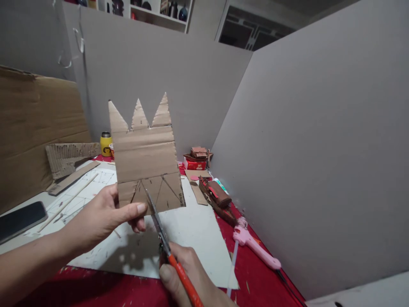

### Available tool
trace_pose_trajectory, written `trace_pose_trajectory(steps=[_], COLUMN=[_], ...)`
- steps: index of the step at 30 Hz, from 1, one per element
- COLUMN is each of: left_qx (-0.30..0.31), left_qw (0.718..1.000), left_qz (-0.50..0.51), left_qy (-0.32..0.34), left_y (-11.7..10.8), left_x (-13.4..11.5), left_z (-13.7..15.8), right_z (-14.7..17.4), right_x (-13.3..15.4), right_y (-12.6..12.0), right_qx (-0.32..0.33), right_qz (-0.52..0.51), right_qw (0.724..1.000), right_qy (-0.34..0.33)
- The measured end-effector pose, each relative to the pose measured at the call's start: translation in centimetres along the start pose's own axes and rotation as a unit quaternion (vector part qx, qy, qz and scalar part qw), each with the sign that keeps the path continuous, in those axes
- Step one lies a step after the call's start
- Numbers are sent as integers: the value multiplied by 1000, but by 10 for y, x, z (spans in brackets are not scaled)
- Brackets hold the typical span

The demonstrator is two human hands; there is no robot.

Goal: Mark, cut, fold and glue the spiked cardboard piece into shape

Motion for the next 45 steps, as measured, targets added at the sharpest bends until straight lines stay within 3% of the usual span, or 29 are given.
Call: trace_pose_trajectory(steps=[4,11,19,24,32,38,43,45], left_qx=[2,-10,-16,-8,12,13,20,21], left_qw=[1000,1000,1000,999,1000,1000,1000,1000], left_qz=[1,-3,-7,-18,-4,0,-2,-2], left_qy=[0,-6,2,50,29,16,21,21], left_y=[0,-2,-5,-5,4,5,8,8], left_x=[0,0,-5,-13,-4,-1,-4,-5], left_z=[-1,-2,1,3,4,6,5,5], right_z=[1,1,2,2,0,2,11,10], right_x=[-3,5,5,4,8,11,15,19], right_y=[0,2,3,4,-1,-1,-12,-12], right_qx=[5,14,15,32,32,16,-64,-59], right_qz=[-7,-25,-54,-24,11,4,16,21], right_qw=[1000,999,998,999,999,1000,996,996], right_qy=[19,-29,-27,-17,-13,-11,62,59])
Point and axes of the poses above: each hand's wrist, its own z-axis away from the middle knuckle, its own y-axis out of the palm, x = y × z, the point moved 9 cm from there along -z, towards the middle knuckle
